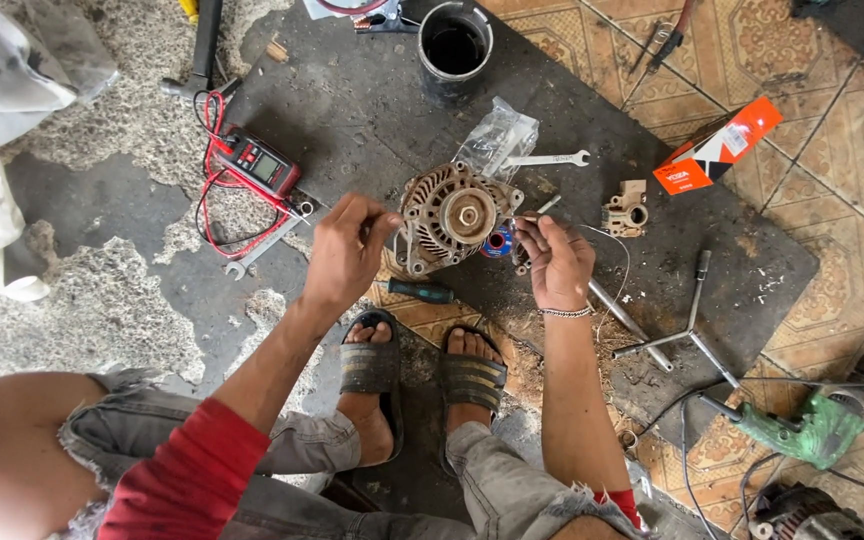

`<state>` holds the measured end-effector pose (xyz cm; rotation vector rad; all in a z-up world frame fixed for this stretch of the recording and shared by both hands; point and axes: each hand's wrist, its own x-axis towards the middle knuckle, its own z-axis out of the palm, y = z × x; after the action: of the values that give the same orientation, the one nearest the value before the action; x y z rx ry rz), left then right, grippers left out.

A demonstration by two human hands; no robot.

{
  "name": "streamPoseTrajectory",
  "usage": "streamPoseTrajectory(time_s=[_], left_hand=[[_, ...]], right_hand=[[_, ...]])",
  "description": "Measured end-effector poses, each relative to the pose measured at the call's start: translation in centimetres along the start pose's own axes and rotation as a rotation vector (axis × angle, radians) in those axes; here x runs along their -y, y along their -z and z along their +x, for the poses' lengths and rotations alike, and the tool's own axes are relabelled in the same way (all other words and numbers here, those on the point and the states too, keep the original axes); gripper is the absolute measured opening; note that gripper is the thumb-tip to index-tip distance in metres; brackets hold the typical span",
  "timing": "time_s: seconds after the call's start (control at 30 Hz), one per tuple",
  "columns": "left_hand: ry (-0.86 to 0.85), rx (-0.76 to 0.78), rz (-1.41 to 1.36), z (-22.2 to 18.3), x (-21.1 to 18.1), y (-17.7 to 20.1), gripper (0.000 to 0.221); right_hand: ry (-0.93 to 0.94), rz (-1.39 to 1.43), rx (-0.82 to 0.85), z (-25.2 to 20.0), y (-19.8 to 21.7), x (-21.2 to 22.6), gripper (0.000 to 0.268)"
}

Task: The person disassembles and works on an alternator using a hammer, pliers, and wrenches while sitting on a workshop floor.

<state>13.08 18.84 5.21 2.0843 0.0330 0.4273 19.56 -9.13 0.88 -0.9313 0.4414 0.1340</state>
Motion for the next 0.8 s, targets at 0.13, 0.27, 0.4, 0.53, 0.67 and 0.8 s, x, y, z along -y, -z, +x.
streamPoseTrajectory(time_s=[0.13,0.27,0.4,0.53,0.67,0.8], left_hand=[[-0.037,0.036,0.012,0.9,0.9,-1.0,0.025],[-0.06,0.064,0.043,1.3,1.2,-0.3,0.025],[-0.082,0.115,0.087,1.7,1.0,0.2,0.024],[-0.172,0.183,0.251,1.8,1.7,-0.1,0.025],[-0.162,0.258,0.314,2.7,1.4,-0.5,0.03],[-0.204,0.436,0.318,4.8,-0.9,-0.5,0.024]], right_hand=[[0.048,-0.026,0.01,0.2,0.6,-0.5,0.007],[0.103,-0.141,0.037,0.0,-0.2,-0.6,0.006],[0.162,-0.238,0.049,0.0,-0.3,-0.5,0.004],[0.267,-0.482,0.072,-1.0,-1.4,0.3,0.01],[0.338,-0.654,0.112,-1.2,-1.5,0.8,0.017],[0.551,-0.868,0.145,0.4,0.3,-0.6,0.022]])
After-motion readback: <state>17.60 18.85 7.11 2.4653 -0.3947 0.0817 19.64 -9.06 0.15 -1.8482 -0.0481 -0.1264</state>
